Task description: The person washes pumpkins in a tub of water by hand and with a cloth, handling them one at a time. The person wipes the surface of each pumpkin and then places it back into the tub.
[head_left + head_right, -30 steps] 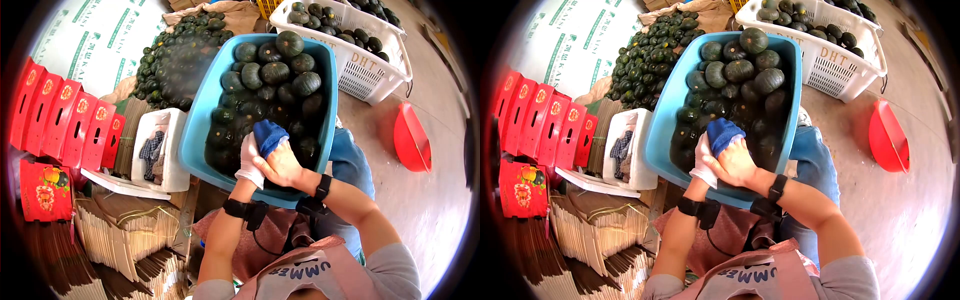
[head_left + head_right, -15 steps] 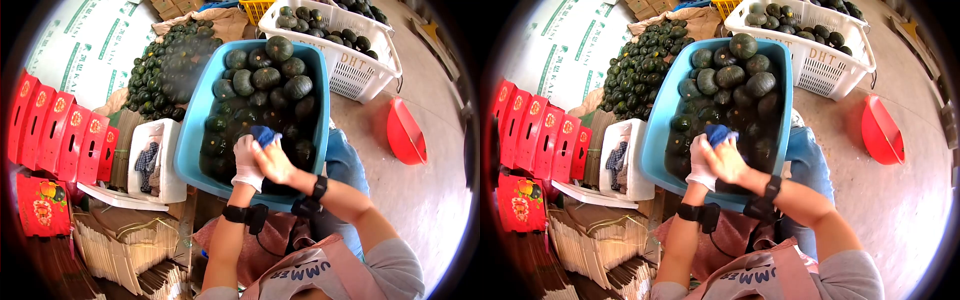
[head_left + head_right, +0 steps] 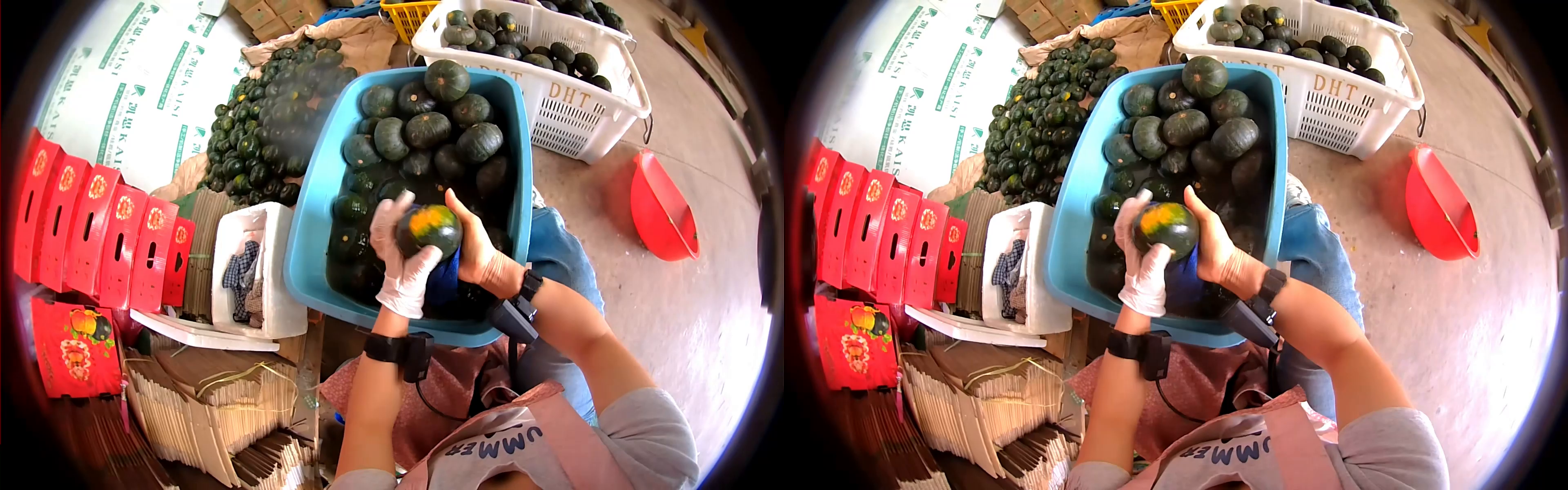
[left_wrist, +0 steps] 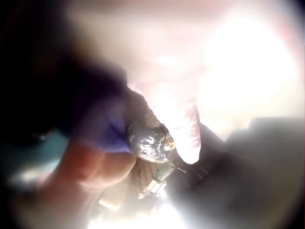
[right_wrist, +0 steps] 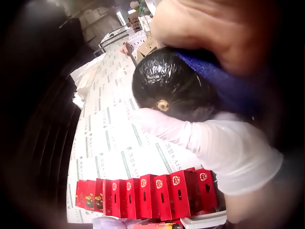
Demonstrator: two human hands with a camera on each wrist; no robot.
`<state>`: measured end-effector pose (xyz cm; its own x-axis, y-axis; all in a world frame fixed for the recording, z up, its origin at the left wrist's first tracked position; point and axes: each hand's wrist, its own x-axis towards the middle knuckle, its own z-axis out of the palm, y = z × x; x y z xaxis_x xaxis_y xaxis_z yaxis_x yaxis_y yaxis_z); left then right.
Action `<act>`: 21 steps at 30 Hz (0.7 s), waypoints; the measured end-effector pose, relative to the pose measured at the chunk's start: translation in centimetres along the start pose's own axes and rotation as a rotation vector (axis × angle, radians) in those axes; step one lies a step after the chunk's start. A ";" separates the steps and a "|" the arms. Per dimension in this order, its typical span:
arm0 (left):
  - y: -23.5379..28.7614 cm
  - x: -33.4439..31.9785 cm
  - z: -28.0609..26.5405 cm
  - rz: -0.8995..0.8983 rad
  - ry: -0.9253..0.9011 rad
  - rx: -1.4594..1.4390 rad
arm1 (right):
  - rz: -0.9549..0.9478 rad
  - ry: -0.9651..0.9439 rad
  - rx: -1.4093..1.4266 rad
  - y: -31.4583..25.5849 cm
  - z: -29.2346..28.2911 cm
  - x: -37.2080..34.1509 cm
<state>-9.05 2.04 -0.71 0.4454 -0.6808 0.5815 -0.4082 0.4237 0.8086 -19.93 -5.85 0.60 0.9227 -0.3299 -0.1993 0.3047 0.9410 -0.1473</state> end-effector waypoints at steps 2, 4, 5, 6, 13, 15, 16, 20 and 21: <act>-1.3 1.0 -1.1 0.048 0.064 0.256 | -0.073 0.055 -0.057 0.0 2.4 -0.4; 1.1 1.3 -1.2 -0.162 0.120 0.424 | -0.112 0.057 -0.088 -0.4 3.0 -0.2; 2.7 1.6 -1.1 -0.314 0.087 0.275 | -0.168 0.060 -0.114 -0.6 2.8 0.1; 3.1 1.8 -0.9 -0.387 0.045 0.058 | -0.225 0.064 -0.136 -0.6 2.6 0.4; 1.4 1.2 -0.9 -0.781 0.336 -0.759 | -0.707 0.008 -1.273 2.5 0.6 0.4; 3.0 1.9 -1.7 -0.923 0.262 -0.968 | -0.777 -0.059 -1.393 2.3 1.6 -1.0; 3.8 2.4 -1.8 -0.948 0.283 -0.959 | -0.785 -0.165 -1.527 2.1 2.0 -1.8; 3.5 2.2 -2.6 -0.889 0.311 -0.859 | -0.837 -0.331 -1.942 2.4 1.5 -2.7; 2.0 1.7 -2.6 -0.885 0.284 -0.855 | -0.855 -0.341 -2.002 2.3 1.6 -2.5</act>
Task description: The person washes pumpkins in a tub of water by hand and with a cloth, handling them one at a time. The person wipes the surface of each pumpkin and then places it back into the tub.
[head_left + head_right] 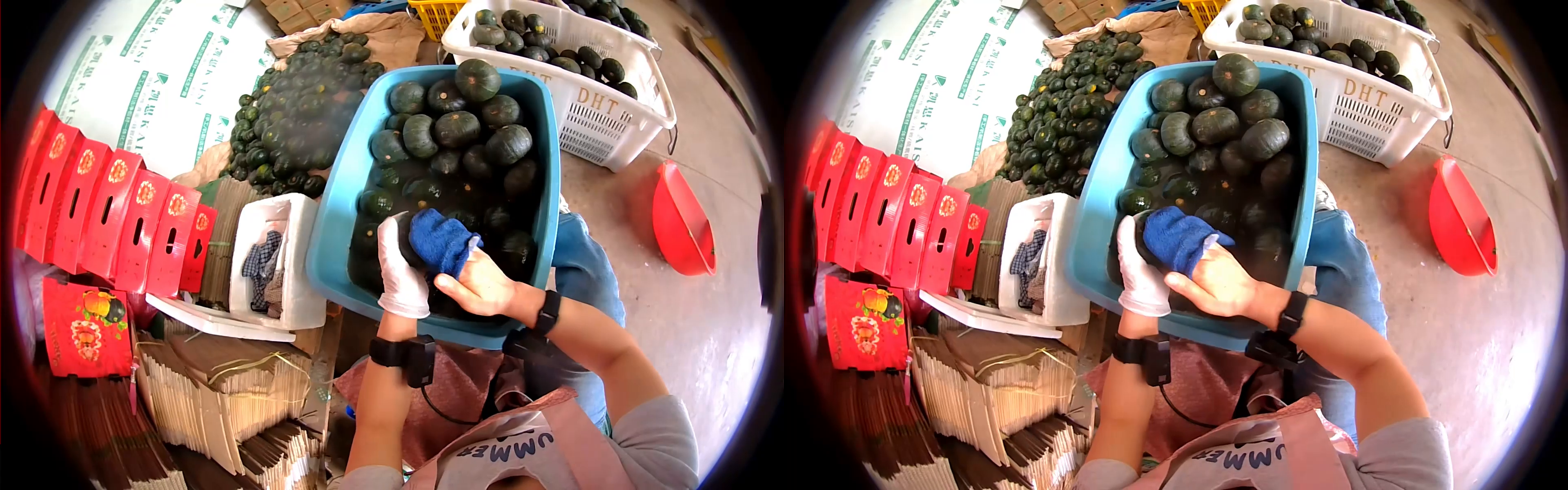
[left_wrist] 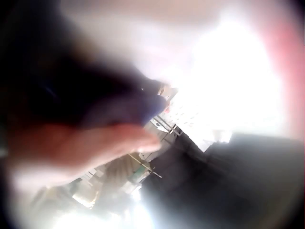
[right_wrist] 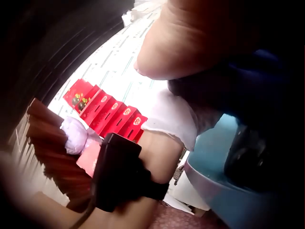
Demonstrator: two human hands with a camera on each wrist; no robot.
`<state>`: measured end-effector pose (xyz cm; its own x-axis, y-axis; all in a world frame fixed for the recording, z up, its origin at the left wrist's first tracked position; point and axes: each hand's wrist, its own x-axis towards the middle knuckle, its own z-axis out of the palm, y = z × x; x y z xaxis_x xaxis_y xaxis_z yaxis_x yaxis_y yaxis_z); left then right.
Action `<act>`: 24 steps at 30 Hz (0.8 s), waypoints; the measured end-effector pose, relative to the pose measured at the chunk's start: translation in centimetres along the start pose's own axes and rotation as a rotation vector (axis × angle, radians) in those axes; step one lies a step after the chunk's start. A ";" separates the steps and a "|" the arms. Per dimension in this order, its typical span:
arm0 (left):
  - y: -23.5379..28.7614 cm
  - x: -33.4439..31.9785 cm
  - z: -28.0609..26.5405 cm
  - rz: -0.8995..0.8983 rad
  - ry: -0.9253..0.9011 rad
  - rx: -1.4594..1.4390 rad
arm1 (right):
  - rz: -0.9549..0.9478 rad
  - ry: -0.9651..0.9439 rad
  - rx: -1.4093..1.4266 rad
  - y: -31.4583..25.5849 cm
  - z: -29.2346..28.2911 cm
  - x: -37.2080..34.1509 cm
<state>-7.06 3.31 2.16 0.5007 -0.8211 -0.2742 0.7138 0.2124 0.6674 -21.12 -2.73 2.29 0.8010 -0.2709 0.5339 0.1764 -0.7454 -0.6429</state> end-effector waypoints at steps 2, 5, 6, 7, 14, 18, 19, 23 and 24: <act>-2.1 0.0 -0.1 0.384 -0.034 0.314 | -0.025 0.073 -0.054 0.4 -0.1 1.2; -3.3 -1.5 0.3 0.500 -0.157 0.639 | 0.417 0.302 0.369 1.4 0.2 2.5; -3.2 -2.1 0.3 0.537 -0.191 0.778 | 0.728 0.156 0.542 2.1 -0.5 2.4; -2.9 -2.6 1.0 0.544 -0.229 0.821 | 0.863 0.302 0.745 2.0 -0.7 2.8; -3.7 -1.6 0.5 0.309 -0.287 0.272 | 0.889 0.447 1.024 3.8 -0.9 2.4; -2.8 -2.2 2.9 0.328 -0.158 0.005 | 0.773 0.409 1.120 3.3 0.9 0.9; -2.7 -1.9 2.7 0.413 -0.164 0.109 | 0.773 0.501 1.154 3.1 2.0 0.8; -3.6 -1.7 2.8 0.567 -0.108 0.273 | 0.883 0.658 1.493 1.6 2.2 1.4; -3.7 -0.3 0.9 0.643 -0.275 0.426 | 0.923 0.589 1.799 1.9 1.7 1.4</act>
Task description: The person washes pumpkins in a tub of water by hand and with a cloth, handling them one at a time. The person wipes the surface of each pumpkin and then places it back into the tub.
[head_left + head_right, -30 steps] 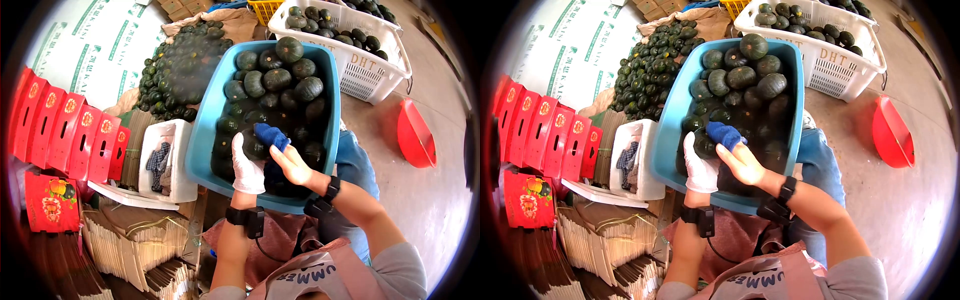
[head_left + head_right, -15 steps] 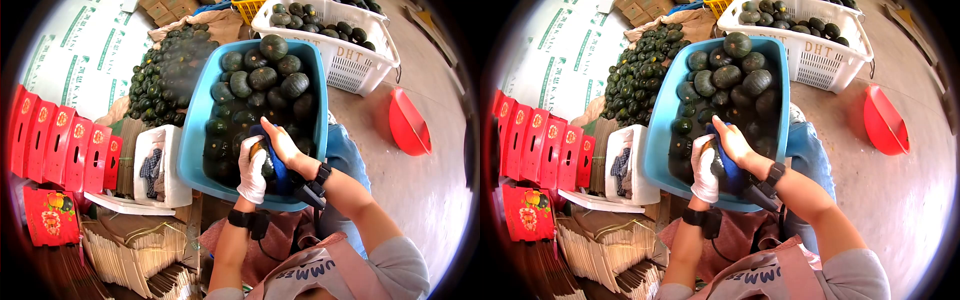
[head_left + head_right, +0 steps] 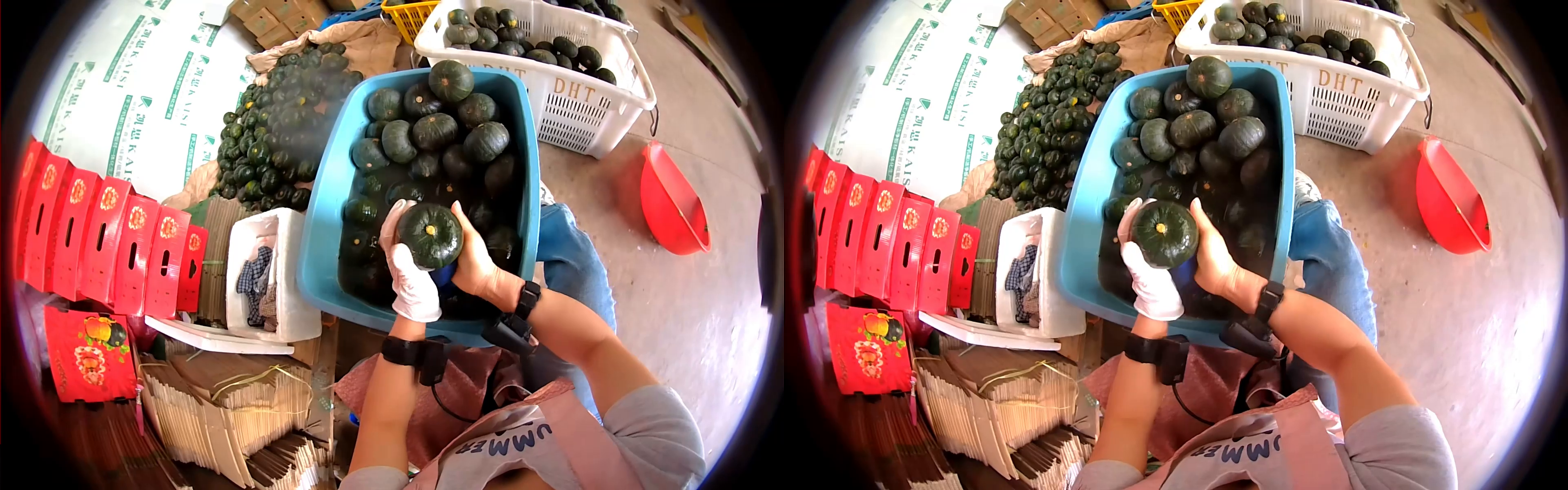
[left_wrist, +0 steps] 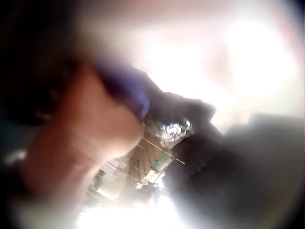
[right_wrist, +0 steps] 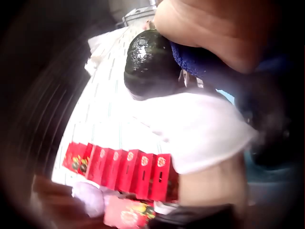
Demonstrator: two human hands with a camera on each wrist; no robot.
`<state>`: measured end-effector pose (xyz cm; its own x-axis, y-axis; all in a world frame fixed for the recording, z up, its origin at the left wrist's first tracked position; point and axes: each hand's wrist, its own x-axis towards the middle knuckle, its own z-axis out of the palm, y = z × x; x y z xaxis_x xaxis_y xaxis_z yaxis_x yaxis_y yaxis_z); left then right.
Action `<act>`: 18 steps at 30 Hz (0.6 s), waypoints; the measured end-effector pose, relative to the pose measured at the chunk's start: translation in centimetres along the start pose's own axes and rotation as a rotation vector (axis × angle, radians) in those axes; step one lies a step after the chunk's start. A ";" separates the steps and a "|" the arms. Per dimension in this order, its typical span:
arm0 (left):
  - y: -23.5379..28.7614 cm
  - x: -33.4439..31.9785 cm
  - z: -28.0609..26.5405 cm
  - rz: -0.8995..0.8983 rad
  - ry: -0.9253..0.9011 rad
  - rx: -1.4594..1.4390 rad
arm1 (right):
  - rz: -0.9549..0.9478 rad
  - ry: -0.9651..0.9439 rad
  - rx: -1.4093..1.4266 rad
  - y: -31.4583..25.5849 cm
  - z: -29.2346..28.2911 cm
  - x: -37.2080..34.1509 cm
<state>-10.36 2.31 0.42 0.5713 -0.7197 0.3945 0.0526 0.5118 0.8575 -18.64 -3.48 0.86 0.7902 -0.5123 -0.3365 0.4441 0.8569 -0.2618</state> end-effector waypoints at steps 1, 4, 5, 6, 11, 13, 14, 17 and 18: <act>1.0 0.6 -0.2 0.142 -0.022 0.308 | 0.052 -0.010 0.073 -0.8 0.7 -0.5; 2.9 1.6 -1.5 0.269 -0.090 0.736 | -0.013 -0.142 0.075 -2.7 1.2 -0.4; 3.9 2.1 -1.9 0.225 -0.220 0.708 | -0.026 -0.115 0.063 -3.0 1.2 -0.3; 4.9 2.6 -2.1 0.179 -0.349 0.677 | -0.027 -0.113 0.067 -3.1 1.3 -0.4; 5.1 2.2 -1.0 0.067 -0.418 0.743 | -0.101 0.003 -0.078 -2.7 0.7 0.0; 4.5 1.5 -1.0 -0.144 -0.390 0.483 | -0.111 0.051 -0.110 -2.9 0.1 0.5; 4.2 1.3 -1.2 -0.225 -0.360 0.346 | -0.118 0.043 -0.114 -2.8 -0.3 0.9; 4.9 1.0 -1.2 -0.449 -0.300 0.030 | -0.364 0.240 -0.360 -2.8 -1.0 1.9; 5.2 0.8 -1.5 -0.492 -0.295 -0.014 | -0.367 0.311 -0.478 -2.9 -0.7 1.5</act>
<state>-8.41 5.06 4.71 0.2239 -0.9742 0.0275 0.2666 0.0884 0.9597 -19.07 -6.76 0.49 0.4340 -0.8189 -0.3756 0.3677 0.5416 -0.7560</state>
